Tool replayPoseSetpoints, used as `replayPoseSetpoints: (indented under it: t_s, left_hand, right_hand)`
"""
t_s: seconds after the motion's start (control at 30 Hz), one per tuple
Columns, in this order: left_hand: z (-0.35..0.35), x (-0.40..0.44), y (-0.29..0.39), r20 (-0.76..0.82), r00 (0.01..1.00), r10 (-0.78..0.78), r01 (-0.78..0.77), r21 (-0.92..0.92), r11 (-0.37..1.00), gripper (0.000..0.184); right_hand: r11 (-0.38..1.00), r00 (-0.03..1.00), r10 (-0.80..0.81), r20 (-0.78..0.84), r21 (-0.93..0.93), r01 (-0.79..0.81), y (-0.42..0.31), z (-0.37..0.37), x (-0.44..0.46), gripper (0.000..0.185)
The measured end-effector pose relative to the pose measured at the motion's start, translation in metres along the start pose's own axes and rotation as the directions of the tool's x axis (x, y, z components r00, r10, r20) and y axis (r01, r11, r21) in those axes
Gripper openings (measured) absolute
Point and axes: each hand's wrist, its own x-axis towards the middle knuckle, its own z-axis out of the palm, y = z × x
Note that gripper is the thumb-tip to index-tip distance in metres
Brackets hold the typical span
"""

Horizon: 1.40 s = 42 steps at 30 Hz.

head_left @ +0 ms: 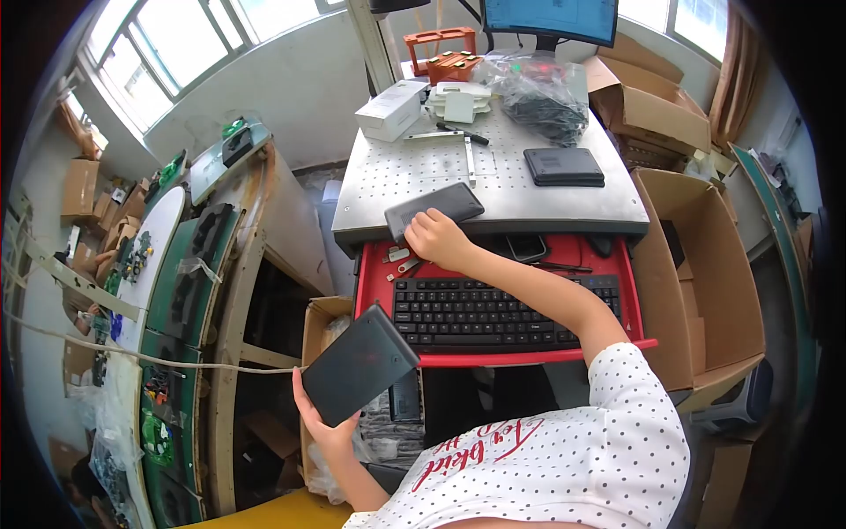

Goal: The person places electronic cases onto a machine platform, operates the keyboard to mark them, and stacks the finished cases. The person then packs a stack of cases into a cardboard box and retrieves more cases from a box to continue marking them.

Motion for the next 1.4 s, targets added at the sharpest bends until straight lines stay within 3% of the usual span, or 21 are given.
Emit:
replayPoseSetpoints:
  t_s: [0.07, 0.13, 0.23, 0.3, 0.4, 0.5, 0.57, 0.67, 0.77, 0.8, 0.9, 0.93, 1.07, 1.1, 1.2, 1.33, 1.4]
  left_hand:
    - [0.000, 0.001, 0.000, 0.043, 0.999, 0.028, -0.029, 0.018, 0.999, 0.099]
    - [0.003, 0.001, 0.001, 0.059, 0.998, 0.031, -0.034, 0.046, 0.998, 0.099]
    - [0.009, 0.004, 0.001, 0.061, 0.998, 0.013, -0.018, 0.079, 0.997, 0.099]
    - [0.008, 0.010, -0.013, 0.074, 0.997, 0.014, -0.019, 0.072, 0.997, 0.100]
    - [0.014, 0.023, -0.026, 0.119, 0.990, 0.069, -0.087, 0.148, 0.985, 0.093]
    - [0.025, 0.042, -0.039, 0.126, 0.978, 0.163, -0.202, 0.434, 0.878, 0.095]
    - [0.037, 0.051, -0.030, 0.175, 0.982, 0.071, -0.124, 0.311, 0.942, 0.100]
    - [0.042, 0.068, -0.022, 0.298, 0.951, 0.082, -0.158, 0.240, 0.958, 0.104]
    - [0.053, 0.084, -0.012, 0.387, 0.912, 0.140, -0.249, 0.249, 0.936, 0.107]
    - [0.058, 0.091, -0.010, 0.419, 0.903, 0.096, -0.188, 0.185, 0.965, 0.110]
    - [0.078, 0.132, -0.002, 0.457, 0.889, -0.006, -0.130, 0.266, 0.955, 0.110]
    - [0.083, 0.155, -0.013, 0.486, 0.873, 0.026, -0.208, 0.325, 0.922, 0.108]
    - [0.128, 0.259, -0.065, 0.592, 0.804, 0.048, -0.443, 0.543, 0.713, 0.104]
    - [0.142, 0.278, -0.074, 0.632, 0.772, 0.072, -0.529, 0.575, 0.624, 0.100]
    - [0.184, 0.315, -0.089, 0.664, 0.741, -0.099, -0.463, 0.612, 0.641, 0.107]
    - [0.212, 0.347, -0.110, 0.740, 0.651, -0.172, -0.501, 0.589, 0.634, 0.106]
    - [0.218, 0.357, -0.115, 0.728, 0.657, -0.196, -0.495, 0.612, 0.617, 0.105]
  right_hand:
    - [0.990, 0.992, 0.071, -0.106, 0.130, -0.057, 0.013, -0.028, -0.001, 0.011]
    - [0.940, 0.923, 0.305, -0.233, 0.229, -0.253, 0.037, -0.056, -0.007, 0.009]
    - [0.955, 0.890, 0.285, -0.356, 0.030, -0.294, 0.102, -0.098, -0.023, 0.015]
    - [0.937, 0.913, 0.323, -0.248, -0.055, -0.346, 0.140, -0.112, -0.046, 0.015]
    - [0.939, 0.954, 0.293, -0.062, -0.170, -0.300, 0.190, -0.101, -0.098, 0.015]
    - [0.947, 0.961, 0.267, 0.067, -0.203, -0.249, 0.205, -0.081, -0.142, 0.015]
    - [0.956, 0.958, 0.268, 0.102, -0.147, -0.252, 0.206, -0.081, -0.147, 0.015]
    - [0.946, 0.934, 0.322, 0.157, -0.021, -0.323, 0.198, -0.089, -0.149, 0.014]
    - [0.926, 0.925, 0.377, 0.041, 0.008, -0.378, 0.177, -0.104, -0.139, 0.013]
    - [0.923, 0.924, 0.383, 0.003, 0.035, -0.383, 0.166, -0.111, -0.135, 0.010]
    - [0.893, 0.902, 0.431, -0.025, 0.156, -0.423, 0.105, -0.144, -0.125, 0.008]
    - [0.875, 0.902, 0.431, 0.024, 0.231, -0.425, 0.084, -0.153, -0.129, 0.010]
    - [0.852, 0.903, 0.420, -0.094, 0.383, -0.356, 0.000, -0.189, -0.133, 0.014]
    - [0.808, 0.874, 0.483, -0.056, 0.413, -0.421, -0.019, -0.201, -0.132, 0.013]
    - [0.707, 0.790, 0.613, 0.013, 0.438, -0.556, -0.055, -0.219, -0.142, 0.015]
    - [0.578, 0.655, 0.754, 0.051, 0.423, -0.698, -0.080, -0.231, -0.147, 0.014]
    - [0.543, 0.622, 0.780, 0.071, 0.418, -0.728, -0.080, -0.230, -0.147, 0.013]
